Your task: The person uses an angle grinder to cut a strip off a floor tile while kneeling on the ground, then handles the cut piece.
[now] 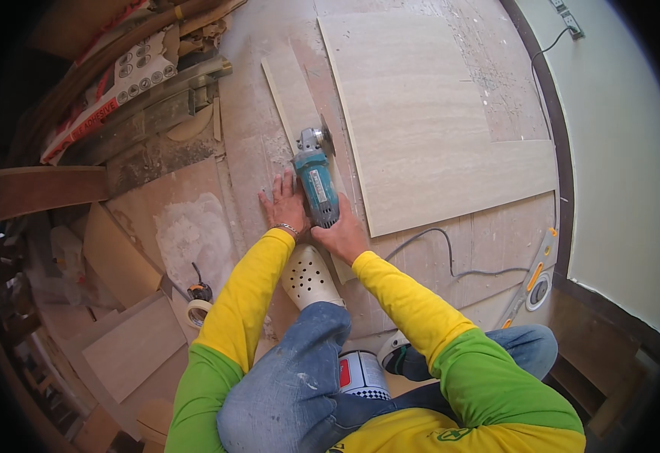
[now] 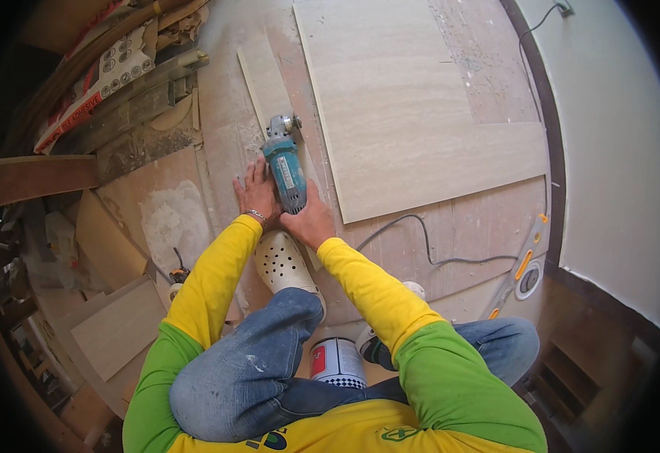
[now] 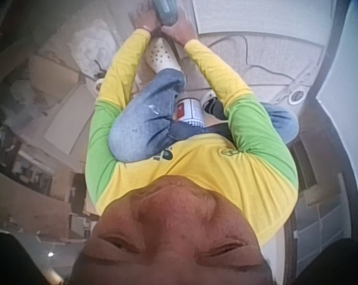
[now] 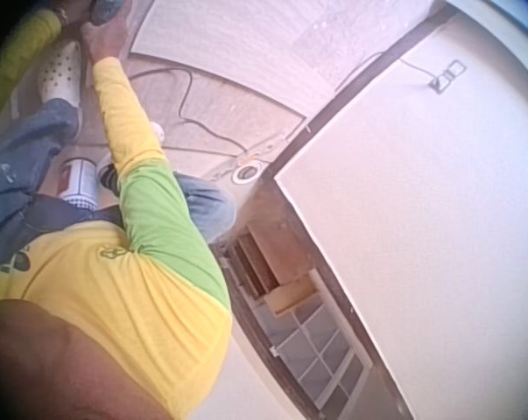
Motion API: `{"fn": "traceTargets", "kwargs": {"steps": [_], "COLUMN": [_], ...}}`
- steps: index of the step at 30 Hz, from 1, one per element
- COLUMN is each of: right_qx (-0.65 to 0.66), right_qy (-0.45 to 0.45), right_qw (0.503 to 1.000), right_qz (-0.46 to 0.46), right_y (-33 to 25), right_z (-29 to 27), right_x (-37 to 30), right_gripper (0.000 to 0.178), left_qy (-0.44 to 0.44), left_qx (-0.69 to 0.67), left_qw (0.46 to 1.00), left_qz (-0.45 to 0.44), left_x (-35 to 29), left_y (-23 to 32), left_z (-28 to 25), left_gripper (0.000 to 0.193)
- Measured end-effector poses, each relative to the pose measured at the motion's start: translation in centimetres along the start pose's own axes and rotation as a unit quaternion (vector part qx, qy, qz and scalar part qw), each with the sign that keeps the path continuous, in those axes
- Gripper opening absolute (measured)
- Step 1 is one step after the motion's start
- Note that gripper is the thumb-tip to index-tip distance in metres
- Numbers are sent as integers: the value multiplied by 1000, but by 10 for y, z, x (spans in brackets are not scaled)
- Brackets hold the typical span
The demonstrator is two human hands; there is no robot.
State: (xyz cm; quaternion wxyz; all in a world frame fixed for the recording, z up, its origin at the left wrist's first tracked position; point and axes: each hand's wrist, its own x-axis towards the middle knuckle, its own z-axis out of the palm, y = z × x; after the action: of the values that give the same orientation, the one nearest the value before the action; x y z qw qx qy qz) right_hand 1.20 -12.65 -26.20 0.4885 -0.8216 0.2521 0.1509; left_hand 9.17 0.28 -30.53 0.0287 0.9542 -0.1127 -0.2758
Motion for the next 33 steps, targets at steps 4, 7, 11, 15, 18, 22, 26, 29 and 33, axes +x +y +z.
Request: {"fn": "traceTargets", "kwargs": {"steps": [4, 7, 11, 15, 18, 22, 26, 29, 33], "right_qx": [-3, -9, 3, -1, -2, 9, 8, 1, 2], "right_qy": [-2, -3, -7, -12, -5, -1, 1, 9, 15], "right_qw": [1000, 1000, 1000, 1000, 1000, 1000, 1000, 999, 999], "right_qz": [-1, 0, -4, 5, -5, -7, -23, -34, -41], "right_y": [2, 3, 5, 8, 11, 14, 18, 22, 28], "right_z": [0, 0, -2, -2, -1, -1, -1, -1, 1], "right_x": [-3, -5, -7, -9, -10, -11, -16, -20, -25], "right_gripper": [87, 87, 87, 89, 89, 90, 88, 86, 86], "left_qy": [0, 2, -8, -5, -9, -10, -11, -16, -22], "left_qx": [-10, -15, -18, -22, -11, -5, 7, 15, 26], "left_qw": [1000, 1000, 1000, 1000, 1000, 1000, 1000, 1000, 999], "left_qz": [11, 12, 5, 6, 4, 4, 3, 4, 7], "left_x": [-2, -2, -1, -2, -1, -1, -1, -1, 0], "left_y": [-1, -1, 0, 0, 0, 1, 1, 1, 1], "left_z": [-1, -1, -2, -1, -2, -2, -2, -2, -1], "left_gripper": [96, 98, 105, 105, 103, 100, 100, 102, 104]}}
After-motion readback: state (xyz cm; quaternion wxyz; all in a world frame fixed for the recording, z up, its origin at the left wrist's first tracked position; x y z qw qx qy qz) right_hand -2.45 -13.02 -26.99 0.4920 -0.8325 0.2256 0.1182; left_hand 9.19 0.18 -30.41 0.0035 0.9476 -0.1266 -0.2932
